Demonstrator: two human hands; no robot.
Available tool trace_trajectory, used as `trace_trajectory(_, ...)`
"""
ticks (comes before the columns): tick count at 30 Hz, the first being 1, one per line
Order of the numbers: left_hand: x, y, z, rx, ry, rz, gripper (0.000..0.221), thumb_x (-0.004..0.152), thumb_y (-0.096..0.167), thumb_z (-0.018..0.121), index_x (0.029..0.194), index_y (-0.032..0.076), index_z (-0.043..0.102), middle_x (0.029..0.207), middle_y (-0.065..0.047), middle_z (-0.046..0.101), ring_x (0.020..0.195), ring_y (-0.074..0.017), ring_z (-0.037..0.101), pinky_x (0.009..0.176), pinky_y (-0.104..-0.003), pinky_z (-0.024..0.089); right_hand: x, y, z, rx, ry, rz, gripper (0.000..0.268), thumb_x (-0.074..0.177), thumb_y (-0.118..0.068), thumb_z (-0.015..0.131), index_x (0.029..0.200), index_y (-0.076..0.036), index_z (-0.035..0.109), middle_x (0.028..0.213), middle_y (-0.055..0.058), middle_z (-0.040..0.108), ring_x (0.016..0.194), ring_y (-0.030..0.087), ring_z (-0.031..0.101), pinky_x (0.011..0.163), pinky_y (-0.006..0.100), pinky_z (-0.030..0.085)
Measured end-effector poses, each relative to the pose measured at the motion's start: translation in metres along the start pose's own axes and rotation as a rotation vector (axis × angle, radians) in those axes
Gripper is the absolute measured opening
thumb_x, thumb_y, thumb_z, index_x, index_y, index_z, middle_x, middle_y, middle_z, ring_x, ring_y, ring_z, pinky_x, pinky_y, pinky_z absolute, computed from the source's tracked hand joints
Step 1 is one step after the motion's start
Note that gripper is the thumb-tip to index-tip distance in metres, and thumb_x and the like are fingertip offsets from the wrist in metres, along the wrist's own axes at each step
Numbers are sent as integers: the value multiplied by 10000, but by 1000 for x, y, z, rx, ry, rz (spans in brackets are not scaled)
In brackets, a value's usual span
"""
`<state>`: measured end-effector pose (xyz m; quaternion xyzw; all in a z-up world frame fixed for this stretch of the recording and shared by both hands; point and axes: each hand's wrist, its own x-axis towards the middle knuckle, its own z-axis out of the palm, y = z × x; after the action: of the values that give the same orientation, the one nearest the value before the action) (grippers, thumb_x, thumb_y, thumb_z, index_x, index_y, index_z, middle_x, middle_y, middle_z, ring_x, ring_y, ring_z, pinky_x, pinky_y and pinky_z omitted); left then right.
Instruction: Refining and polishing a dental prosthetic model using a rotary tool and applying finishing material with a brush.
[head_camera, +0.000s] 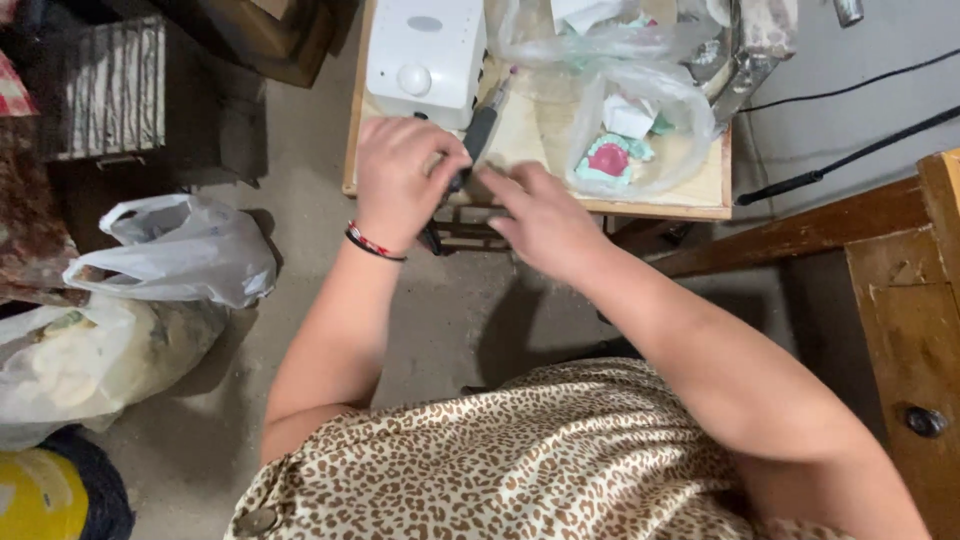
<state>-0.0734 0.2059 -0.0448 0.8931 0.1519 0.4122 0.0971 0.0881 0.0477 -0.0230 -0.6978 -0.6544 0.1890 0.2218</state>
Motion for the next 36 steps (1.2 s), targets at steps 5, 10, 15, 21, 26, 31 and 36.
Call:
trace_trajectory(5, 25, -36, -8, 133, -49, 10, 162, 867, 206, 909, 906, 207, 751, 852, 64, 703, 913, -186, 696, 963, -384, 460, 68, -8, 20, -97, -159, 216, 587, 1075, -504, 497, 1576, -203, 443, 1328, 183, 515, 1125, 358, 675, 877, 481, 611)
trace_trajectory(10, 45, -47, 15, 208, -208, 204, 180, 848, 141, 906, 811, 184, 735, 813, 33, 693, 959, -210, 674, 1120, -488, 378, 88, 5, 26, -82, -117, 442, 616, 954, -370, 637, 1439, -84, 387, 1237, 210, 581, 1023, 384, 693, 776, 525, 585)
trace_trajectory(15, 64, -47, 40, 310, -515, 364, 273, 821, 39, 826, 678, 215, 673, 794, 51, 710, 1256, -314, 637, 1253, -698, 215, 67, 22, 15, 128, 34, 496, 541, 858, -214, 694, 1263, -34, 383, 1134, 253, 571, 859, 467, 658, 615, 538, 492)
trace_trajectory(21, 91, -25, 44, 599, -1051, 373, 118, 848, 84, 784, 907, 184, 761, 853, 15, 778, 1229, -313, 583, 1167, -682, 320, -25, 19, -10, 866, 149, 416, 717, 775, 11, 502, 1435, -153, 273, 1136, 175, 652, 519, 233, 641, 477, 324, 589)
trace_trajectory(26, 97, -10, 45, 682, -1200, 330, 283, 711, -167, 712, 809, 99, 705, 816, -96, 745, 1279, -358, 541, 1226, -712, 297, -92, 51, -18, 1403, 427, 27, 354, 747, -1, 487, 1093, -64, 442, 818, 109, 523, 561, 235, 550, 454, 332, 465)
trace_trajectory(31, 99, -2, 56, 753, -1233, 296, 317, 714, -160, 693, 894, 99, 730, 912, -112, 765, 1313, -370, 505, 1223, -729, 280, -141, 62, -43, 1339, 507, 108, 189, 921, -244, 533, 1009, -80, 497, 803, 97, 523, 561, 224, 579, 501, 340, 522)
trace_trajectory(36, 81, -15, 70, 673, -880, 406, 224, 658, -110, 721, 742, 88, 658, 716, -79, 673, 905, -288, 580, 921, -425, 510, -175, 71, -55, 1137, 583, 158, 544, 1013, -634, 509, 985, -91, 483, 813, 88, 512, 569, 204, 583, 530, 345, 552)
